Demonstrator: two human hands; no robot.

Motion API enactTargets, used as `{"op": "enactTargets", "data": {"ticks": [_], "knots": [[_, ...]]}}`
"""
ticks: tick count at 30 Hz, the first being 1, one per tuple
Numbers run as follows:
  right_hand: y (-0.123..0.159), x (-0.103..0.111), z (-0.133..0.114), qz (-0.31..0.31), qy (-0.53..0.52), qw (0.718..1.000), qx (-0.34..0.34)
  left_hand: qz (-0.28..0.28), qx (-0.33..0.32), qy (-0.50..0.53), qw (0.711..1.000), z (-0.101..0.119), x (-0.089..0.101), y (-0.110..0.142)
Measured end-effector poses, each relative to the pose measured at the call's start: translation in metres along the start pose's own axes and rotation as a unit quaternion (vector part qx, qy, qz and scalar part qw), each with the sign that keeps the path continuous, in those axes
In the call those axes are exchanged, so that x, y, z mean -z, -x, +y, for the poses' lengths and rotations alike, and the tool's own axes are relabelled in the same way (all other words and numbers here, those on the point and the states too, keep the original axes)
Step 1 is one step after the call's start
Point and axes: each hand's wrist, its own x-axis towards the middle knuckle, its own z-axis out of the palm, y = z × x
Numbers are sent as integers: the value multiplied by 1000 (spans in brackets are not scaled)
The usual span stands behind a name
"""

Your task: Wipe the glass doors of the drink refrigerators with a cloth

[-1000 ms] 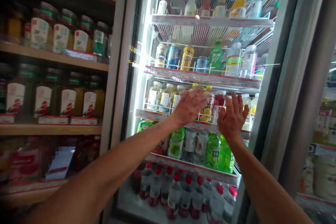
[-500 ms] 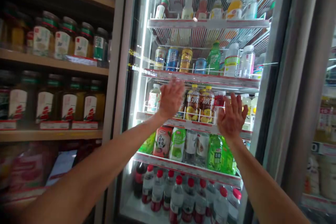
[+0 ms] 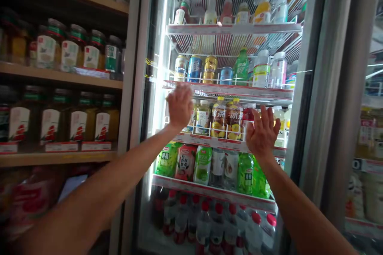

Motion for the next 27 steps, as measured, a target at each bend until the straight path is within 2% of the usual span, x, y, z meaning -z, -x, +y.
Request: {"op": "enactTargets", "data": {"ticks": [3, 4, 5, 6, 8, 10, 12, 13, 14, 15, 16, 17, 19, 20, 21, 22, 23, 25, 27], "knots": [[-1, 2, 1, -3, 1, 1000, 4, -42, -220, 44, 974, 76, -15, 21], [-1, 3, 2, -4, 3, 1000, 6, -51, -270, 55, 960, 90, -17, 27], [-1, 3, 3, -6, 7, 1000, 9, -59, -300, 62, 950, 93, -17, 31], [-1, 3, 3, -10, 11, 1000, 11, -65, -307, 64, 947, 87, -15, 32], [-1, 3, 4, -14, 19, 1000, 10, -65, -251, 55, 964, 51, -7, 24], [0, 2, 3, -15, 22, 1000, 2, -41, -125, 33, 991, 0, 2, 8], [1, 1, 3, -13, 20, 1000, -7, 4, 18, 5, 1000, -37, 8, -9], [1, 1, 2, -12, 18, 1000, -9, 25, 73, -5, 997, -43, 8, -14], [1, 1, 2, -12, 17, 1000, -7, 39, 103, -10, 994, -40, 7, -16], [1, 0, 3, -10, 16, 1000, -6, 43, 99, -9, 994, -28, 4, -14], [1, 0, 3, -9, 15, 1000, -5, 35, 59, -1, 998, -10, -1, -10], [2, 0, 4, -9, 15, 1000, -4, 18, -12, 12, 1000, 13, -6, -4], [1, 0, 6, -12, 14, 1000, -2, -28, -190, 45, 980, 56, -14, 11], [1, 1, 7, -15, 13, 1000, -1, -49, -257, 58, 963, 69, -16, 17], [1, 1, 7, -18, 12, 1000, -1, -68, -297, 65, 950, 74, -15, 21], [1, 2, 7, -22, 10, 1000, -2, -85, -307, 67, 946, 69, -13, 23], [1, 3, 7, -25, 8, 1000, -4, -97, -284, 63, 952, 54, -8, 21], [1, 3, 5, -29, 4, 1000, -9, -99, -166, 36, 981, 6, 7, 12], [1, 3, 3, -26, 3, 1000, -13, -41, 28, -12, 999, -45, 22, -1]]}}
